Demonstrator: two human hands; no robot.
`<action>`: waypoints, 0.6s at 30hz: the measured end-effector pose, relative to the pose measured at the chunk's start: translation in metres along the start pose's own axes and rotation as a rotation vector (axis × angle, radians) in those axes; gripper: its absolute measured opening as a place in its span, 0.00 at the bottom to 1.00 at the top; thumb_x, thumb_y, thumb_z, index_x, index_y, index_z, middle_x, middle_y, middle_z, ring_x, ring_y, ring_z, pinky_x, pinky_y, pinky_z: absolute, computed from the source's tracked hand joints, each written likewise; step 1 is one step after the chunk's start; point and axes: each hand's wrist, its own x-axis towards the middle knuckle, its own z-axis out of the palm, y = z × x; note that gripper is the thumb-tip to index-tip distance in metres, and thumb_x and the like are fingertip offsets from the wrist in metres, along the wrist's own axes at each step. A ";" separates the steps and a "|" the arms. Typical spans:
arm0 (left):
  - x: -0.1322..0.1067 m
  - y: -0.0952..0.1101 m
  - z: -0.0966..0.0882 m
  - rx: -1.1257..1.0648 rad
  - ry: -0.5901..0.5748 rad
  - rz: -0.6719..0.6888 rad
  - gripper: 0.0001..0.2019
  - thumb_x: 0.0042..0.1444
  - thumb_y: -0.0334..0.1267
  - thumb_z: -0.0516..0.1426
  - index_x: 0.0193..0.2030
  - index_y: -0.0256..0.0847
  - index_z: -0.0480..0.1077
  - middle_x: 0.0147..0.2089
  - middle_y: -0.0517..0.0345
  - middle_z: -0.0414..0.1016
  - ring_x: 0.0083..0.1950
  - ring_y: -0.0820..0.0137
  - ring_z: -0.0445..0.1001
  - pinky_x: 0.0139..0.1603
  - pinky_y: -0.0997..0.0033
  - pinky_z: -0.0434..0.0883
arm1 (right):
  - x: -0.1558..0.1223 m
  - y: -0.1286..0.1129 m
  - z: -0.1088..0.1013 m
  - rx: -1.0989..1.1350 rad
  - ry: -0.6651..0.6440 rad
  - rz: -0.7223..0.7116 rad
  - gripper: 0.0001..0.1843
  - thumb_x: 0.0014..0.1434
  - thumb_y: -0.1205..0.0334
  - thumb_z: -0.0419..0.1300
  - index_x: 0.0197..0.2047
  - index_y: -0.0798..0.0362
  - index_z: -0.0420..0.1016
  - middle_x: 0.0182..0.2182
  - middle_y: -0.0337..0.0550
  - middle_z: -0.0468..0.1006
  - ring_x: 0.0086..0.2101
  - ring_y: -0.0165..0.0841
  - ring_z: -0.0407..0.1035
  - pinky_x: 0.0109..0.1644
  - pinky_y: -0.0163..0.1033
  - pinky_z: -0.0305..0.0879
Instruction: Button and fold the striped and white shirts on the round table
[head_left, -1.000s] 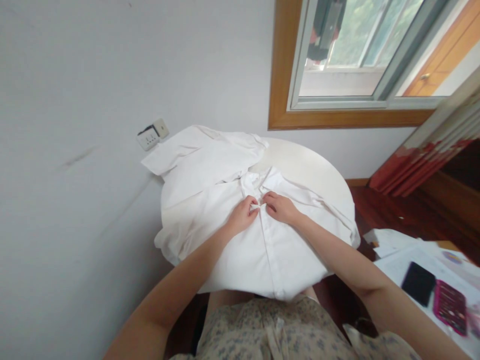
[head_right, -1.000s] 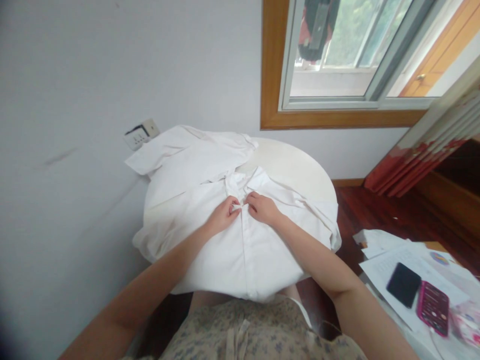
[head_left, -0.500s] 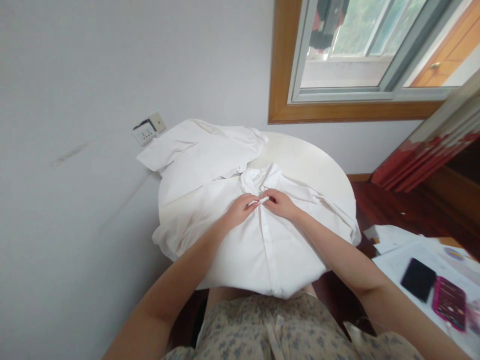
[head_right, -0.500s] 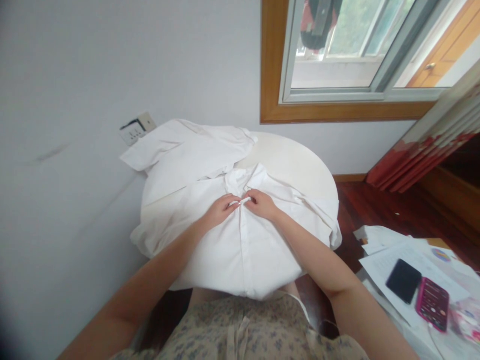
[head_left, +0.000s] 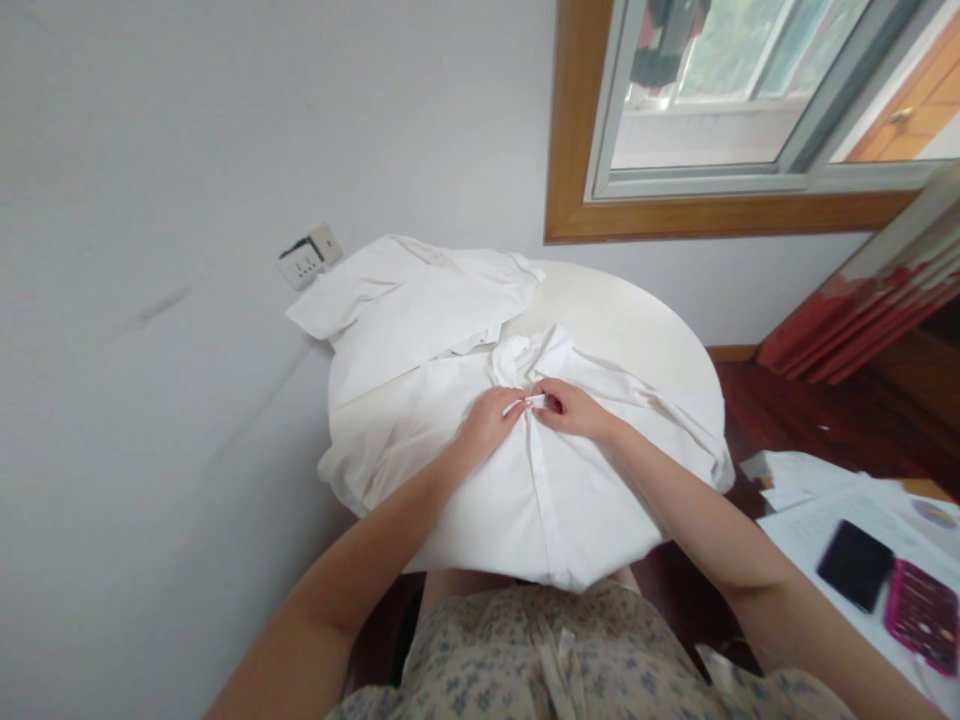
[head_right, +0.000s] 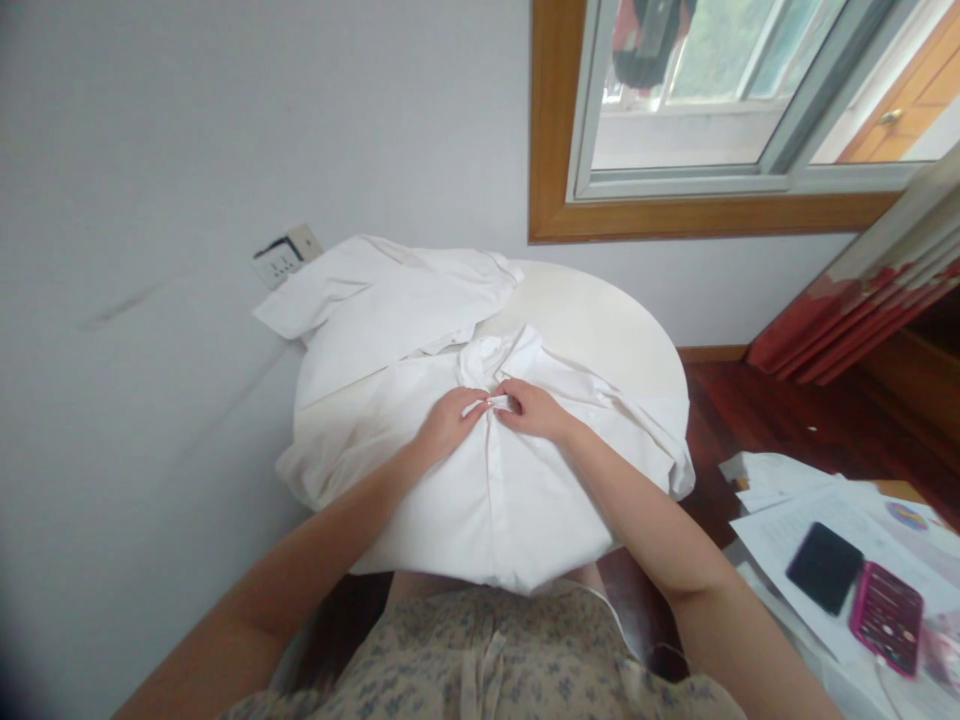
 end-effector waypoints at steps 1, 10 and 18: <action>0.000 0.000 0.000 -0.010 -0.001 -0.006 0.11 0.62 0.39 0.53 0.44 0.40 0.74 0.43 0.53 0.77 0.45 0.67 0.73 0.52 0.65 0.69 | -0.001 -0.001 -0.001 0.006 -0.008 -0.017 0.14 0.55 0.58 0.57 0.44 0.53 0.69 0.26 0.35 0.68 0.25 0.27 0.59 0.32 0.33 0.56; 0.005 -0.012 0.003 -0.201 -0.095 -0.124 0.11 0.59 0.43 0.55 0.40 0.39 0.75 0.41 0.57 0.79 0.43 0.69 0.74 0.47 0.72 0.68 | -0.004 -0.006 -0.001 -0.173 0.008 -0.169 0.13 0.61 0.59 0.54 0.50 0.49 0.69 0.43 0.45 0.71 0.32 0.30 0.66 0.40 0.35 0.62; 0.011 -0.019 -0.005 -0.204 -0.262 -0.105 0.14 0.58 0.48 0.54 0.38 0.40 0.75 0.36 0.61 0.77 0.36 0.71 0.71 0.39 0.75 0.64 | -0.004 -0.009 0.013 -0.146 0.069 -0.146 0.09 0.62 0.62 0.55 0.46 0.51 0.70 0.39 0.44 0.72 0.33 0.29 0.67 0.39 0.33 0.63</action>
